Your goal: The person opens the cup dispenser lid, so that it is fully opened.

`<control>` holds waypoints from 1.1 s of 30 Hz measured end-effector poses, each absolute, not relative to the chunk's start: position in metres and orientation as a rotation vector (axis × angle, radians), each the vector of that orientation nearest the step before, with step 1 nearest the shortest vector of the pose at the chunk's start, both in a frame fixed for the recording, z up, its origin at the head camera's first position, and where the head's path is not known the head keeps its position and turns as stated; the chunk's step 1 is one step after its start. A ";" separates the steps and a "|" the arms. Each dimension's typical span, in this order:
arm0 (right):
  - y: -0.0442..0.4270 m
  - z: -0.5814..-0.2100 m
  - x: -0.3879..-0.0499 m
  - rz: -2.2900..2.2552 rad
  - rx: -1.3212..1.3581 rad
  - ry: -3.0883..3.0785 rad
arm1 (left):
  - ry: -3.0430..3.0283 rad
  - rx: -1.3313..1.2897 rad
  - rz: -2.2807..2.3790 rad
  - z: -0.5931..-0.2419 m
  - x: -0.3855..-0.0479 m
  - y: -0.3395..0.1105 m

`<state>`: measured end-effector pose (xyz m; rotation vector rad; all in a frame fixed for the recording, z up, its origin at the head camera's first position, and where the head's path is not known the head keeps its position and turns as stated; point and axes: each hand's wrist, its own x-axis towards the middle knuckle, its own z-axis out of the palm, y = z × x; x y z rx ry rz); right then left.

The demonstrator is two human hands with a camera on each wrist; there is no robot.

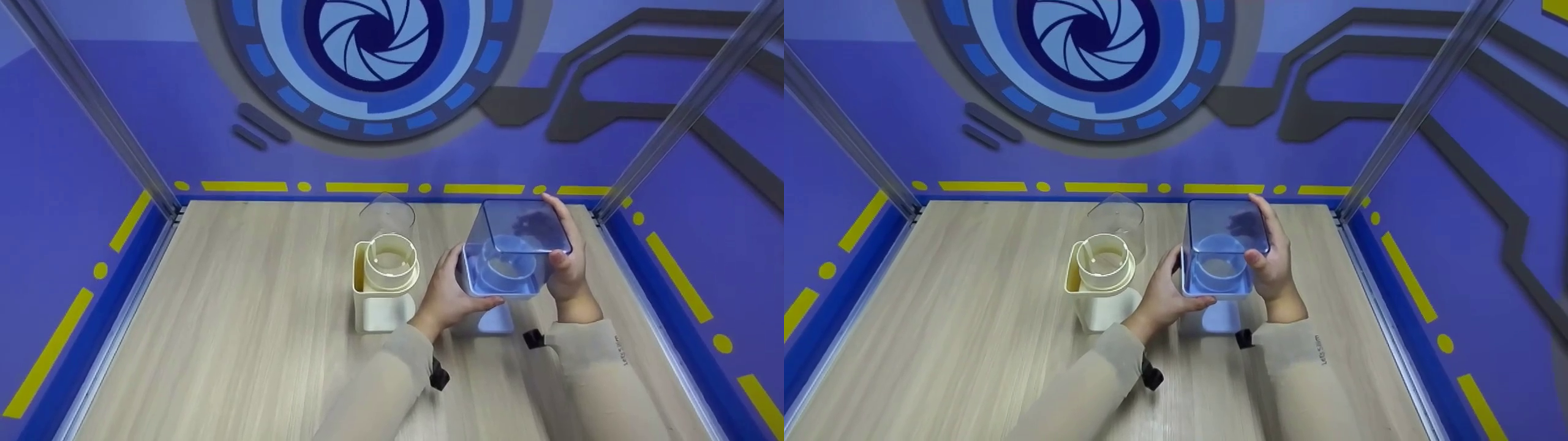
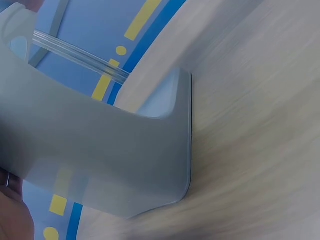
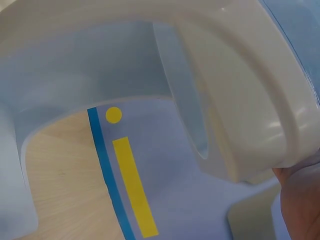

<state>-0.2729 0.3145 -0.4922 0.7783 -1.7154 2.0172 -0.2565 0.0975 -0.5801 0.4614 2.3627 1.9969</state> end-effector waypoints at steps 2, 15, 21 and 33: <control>0.316 -0.491 -0.273 1.959 0.757 -1.746 | 2.379 0.473 1.982 -0.579 -0.257 0.098; 0.316 -0.484 -0.273 1.911 0.757 -1.787 | 2.430 0.479 1.922 -0.576 -0.258 0.097; 0.317 -0.486 -0.274 1.901 0.739 -1.804 | 2.430 0.495 1.924 -0.577 -0.259 0.097; 0.313 -0.480 -0.274 1.908 0.791 -1.728 | 2.423 0.500 1.943 -0.578 -0.257 0.097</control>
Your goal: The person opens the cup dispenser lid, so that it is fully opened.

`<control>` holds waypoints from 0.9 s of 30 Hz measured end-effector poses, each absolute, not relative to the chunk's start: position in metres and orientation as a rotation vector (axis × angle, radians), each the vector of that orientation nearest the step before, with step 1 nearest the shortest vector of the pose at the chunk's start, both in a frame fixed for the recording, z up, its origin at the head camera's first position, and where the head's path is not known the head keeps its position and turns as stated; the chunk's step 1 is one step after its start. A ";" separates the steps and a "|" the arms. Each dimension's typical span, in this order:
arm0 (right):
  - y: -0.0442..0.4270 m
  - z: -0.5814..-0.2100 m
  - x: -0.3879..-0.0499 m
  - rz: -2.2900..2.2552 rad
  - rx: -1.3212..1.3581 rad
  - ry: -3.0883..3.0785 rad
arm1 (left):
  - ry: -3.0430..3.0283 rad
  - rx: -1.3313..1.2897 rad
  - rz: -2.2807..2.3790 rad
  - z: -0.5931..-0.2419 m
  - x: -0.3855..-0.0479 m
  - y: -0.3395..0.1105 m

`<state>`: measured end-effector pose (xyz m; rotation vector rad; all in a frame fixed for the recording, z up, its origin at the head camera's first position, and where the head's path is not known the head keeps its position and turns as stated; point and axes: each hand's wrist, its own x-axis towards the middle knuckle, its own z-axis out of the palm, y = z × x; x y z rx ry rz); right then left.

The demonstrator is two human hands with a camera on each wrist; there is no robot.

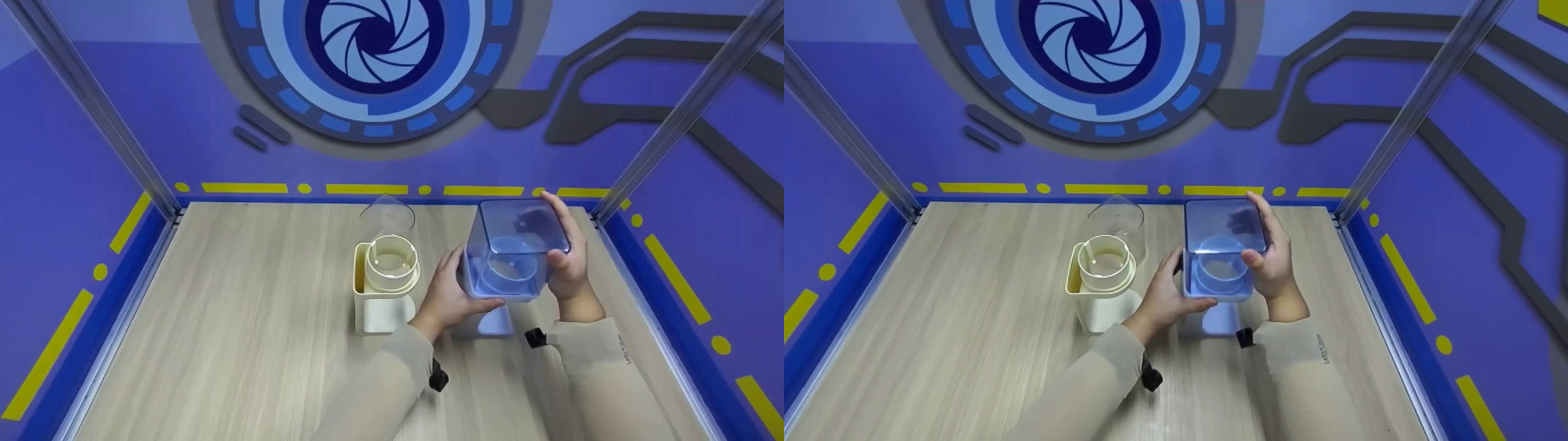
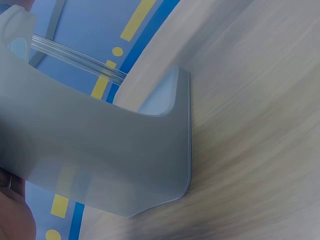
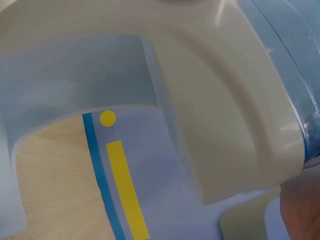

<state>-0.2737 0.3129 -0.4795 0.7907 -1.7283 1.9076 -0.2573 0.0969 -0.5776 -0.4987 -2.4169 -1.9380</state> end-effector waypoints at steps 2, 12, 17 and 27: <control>0.312 -0.475 -0.275 1.953 0.825 -1.651 | -2.410 -0.501 -1.937 -0.578 -0.257 0.097; 0.315 -0.452 -0.274 2.094 0.811 -1.521 | -2.396 -0.512 -1.938 -0.580 -0.258 0.097; 0.317 -0.448 -0.273 2.110 0.766 -1.520 | -2.396 -0.517 -1.935 -0.580 -0.258 0.097; 0.321 -0.443 -0.279 1.964 0.664 -1.481 | -2.383 -0.533 -1.963 -0.581 -0.259 0.096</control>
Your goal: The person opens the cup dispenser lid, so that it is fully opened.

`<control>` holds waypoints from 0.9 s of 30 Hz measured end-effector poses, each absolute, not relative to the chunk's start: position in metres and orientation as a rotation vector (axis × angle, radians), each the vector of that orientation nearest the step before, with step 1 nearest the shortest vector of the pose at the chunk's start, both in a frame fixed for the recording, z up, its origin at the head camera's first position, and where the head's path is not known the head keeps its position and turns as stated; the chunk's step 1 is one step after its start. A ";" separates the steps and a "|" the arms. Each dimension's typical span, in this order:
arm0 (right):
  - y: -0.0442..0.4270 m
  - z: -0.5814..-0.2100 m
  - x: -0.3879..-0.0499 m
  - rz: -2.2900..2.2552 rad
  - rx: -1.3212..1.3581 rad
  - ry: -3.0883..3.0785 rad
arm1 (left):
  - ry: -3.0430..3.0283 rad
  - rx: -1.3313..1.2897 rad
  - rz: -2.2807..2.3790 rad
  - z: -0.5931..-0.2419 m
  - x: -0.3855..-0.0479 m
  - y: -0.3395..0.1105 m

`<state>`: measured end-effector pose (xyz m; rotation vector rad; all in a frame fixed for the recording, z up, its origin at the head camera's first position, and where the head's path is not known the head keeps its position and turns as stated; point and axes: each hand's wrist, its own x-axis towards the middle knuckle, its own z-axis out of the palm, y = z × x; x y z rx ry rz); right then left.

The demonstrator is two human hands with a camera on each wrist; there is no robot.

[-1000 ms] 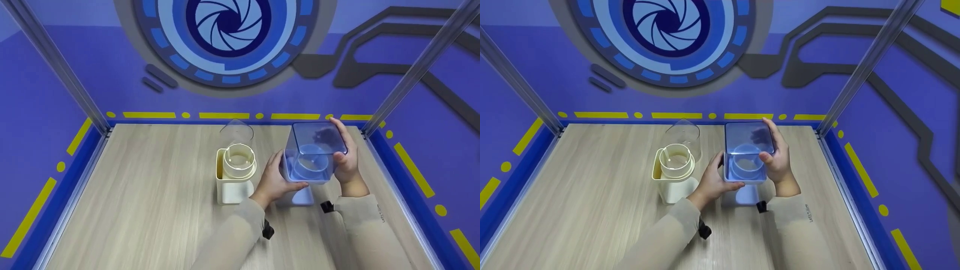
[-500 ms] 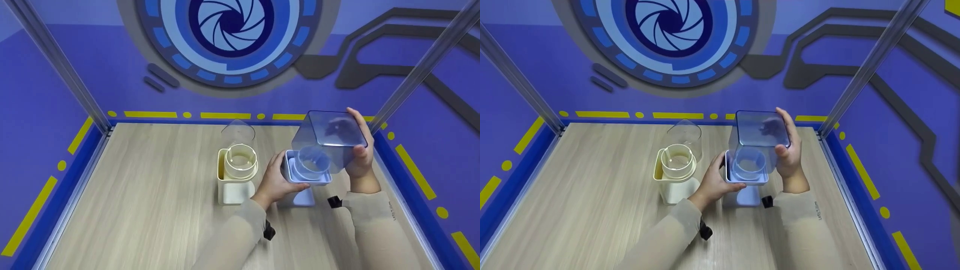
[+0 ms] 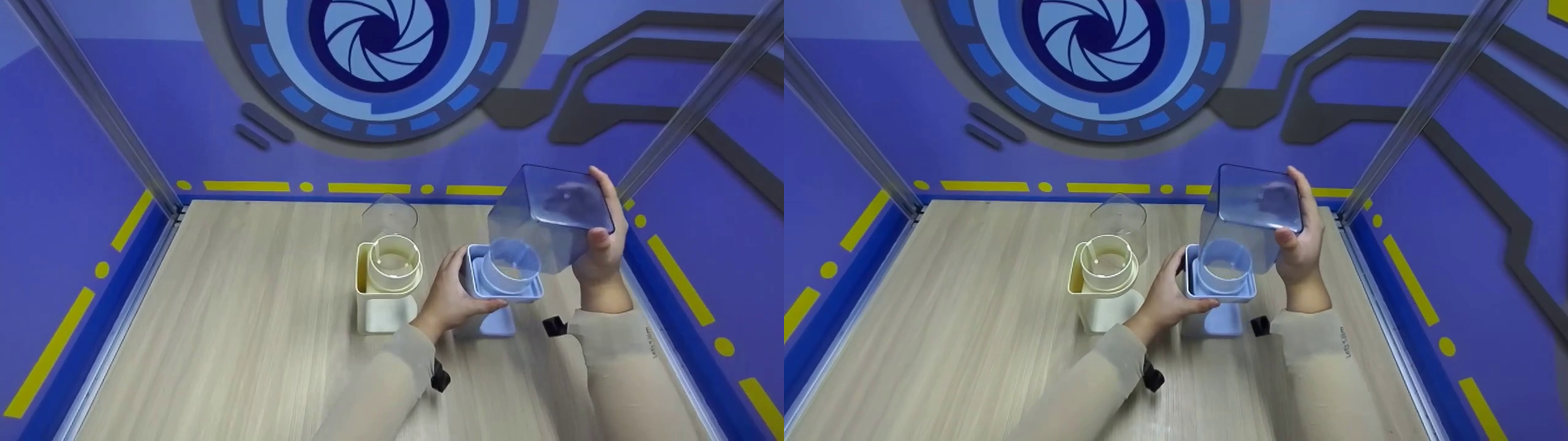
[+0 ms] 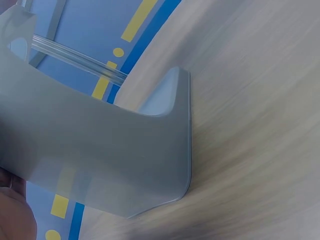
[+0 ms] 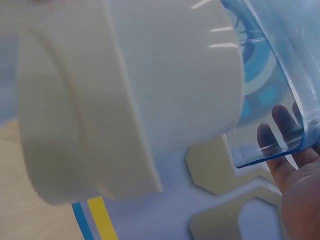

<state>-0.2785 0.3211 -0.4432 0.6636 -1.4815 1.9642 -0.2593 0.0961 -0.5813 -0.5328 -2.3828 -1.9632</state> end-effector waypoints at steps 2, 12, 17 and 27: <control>0.323 -0.444 -0.281 1.880 0.589 -1.493 | -2.383 -0.529 -1.967 -0.581 -0.259 0.096; 0.327 -0.442 -0.284 1.753 0.300 -1.482 | -2.411 -0.498 -1.959 -0.579 -0.257 0.096; 0.327 -0.442 -0.285 1.657 0.209 -1.505 | -2.410 -0.505 -1.961 -0.579 -0.258 0.096; 0.327 -0.449 -0.292 1.726 0.115 -1.528 | -2.403 -0.499 -1.959 -0.581 -0.258 0.096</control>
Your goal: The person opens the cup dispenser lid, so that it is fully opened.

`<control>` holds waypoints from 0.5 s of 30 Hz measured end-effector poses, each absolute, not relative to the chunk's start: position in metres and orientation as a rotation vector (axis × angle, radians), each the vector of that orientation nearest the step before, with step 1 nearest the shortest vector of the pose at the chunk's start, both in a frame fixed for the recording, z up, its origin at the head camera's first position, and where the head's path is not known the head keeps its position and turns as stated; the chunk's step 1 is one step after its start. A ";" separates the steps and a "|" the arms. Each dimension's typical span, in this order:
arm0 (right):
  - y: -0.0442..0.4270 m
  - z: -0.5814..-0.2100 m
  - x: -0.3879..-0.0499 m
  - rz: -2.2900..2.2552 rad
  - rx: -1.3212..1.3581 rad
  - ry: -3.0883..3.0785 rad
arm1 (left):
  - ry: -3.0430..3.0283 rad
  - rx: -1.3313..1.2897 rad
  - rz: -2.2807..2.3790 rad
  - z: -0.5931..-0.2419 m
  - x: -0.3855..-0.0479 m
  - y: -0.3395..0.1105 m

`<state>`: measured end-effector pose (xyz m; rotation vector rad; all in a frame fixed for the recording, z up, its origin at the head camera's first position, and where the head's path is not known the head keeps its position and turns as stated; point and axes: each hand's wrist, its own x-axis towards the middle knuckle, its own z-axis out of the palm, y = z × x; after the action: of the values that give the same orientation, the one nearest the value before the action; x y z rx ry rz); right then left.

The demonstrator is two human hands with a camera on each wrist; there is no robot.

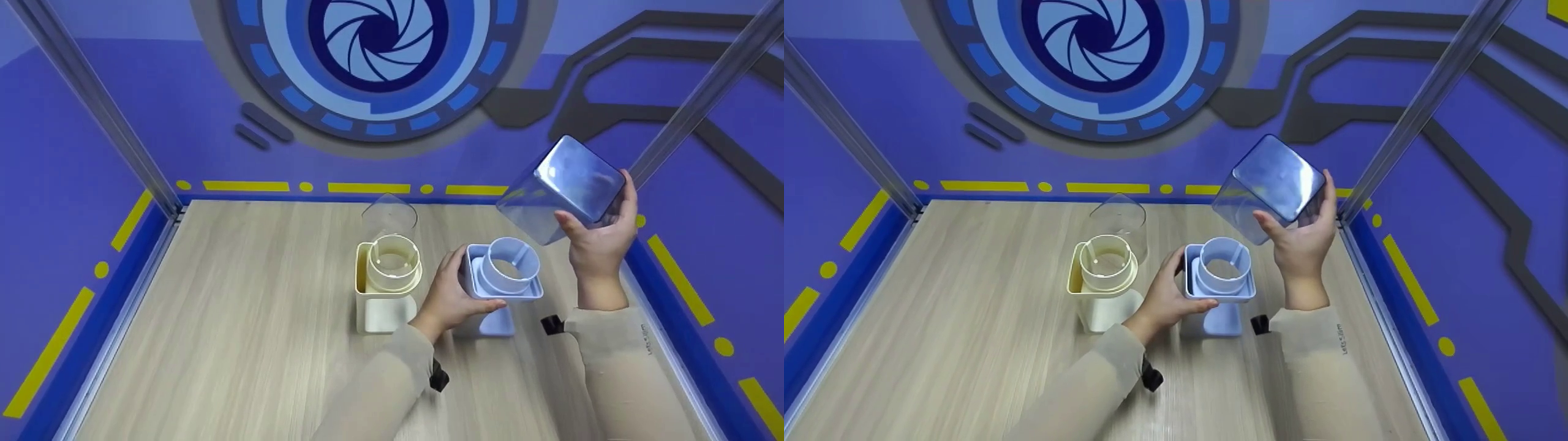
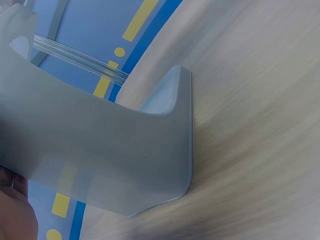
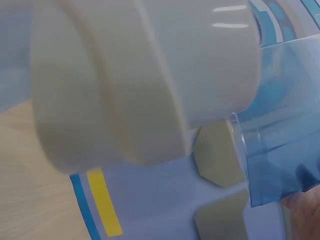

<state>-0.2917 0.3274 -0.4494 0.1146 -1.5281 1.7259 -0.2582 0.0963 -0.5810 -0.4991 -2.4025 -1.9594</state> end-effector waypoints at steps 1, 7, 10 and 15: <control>0.327 -0.451 -0.293 1.729 0.103 -1.542 | -2.402 -0.501 -1.957 -0.581 -0.258 0.096; 0.329 -0.457 -0.298 1.751 0.012 -1.609 | -2.393 -0.509 -1.967 -0.581 -0.257 0.095; 0.332 -0.461 -0.302 1.771 -0.042 -1.634 | -2.394 -0.510 -1.969 -0.581 -0.257 0.095; 0.335 -0.469 -0.309 1.801 -0.100 -1.655 | -2.407 -0.517 -1.940 -0.580 -0.258 0.096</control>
<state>-0.3088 0.3351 -0.4689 -0.1003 -1.6547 1.8007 -0.2580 0.0955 -0.5802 -0.5173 -2.4066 -1.9399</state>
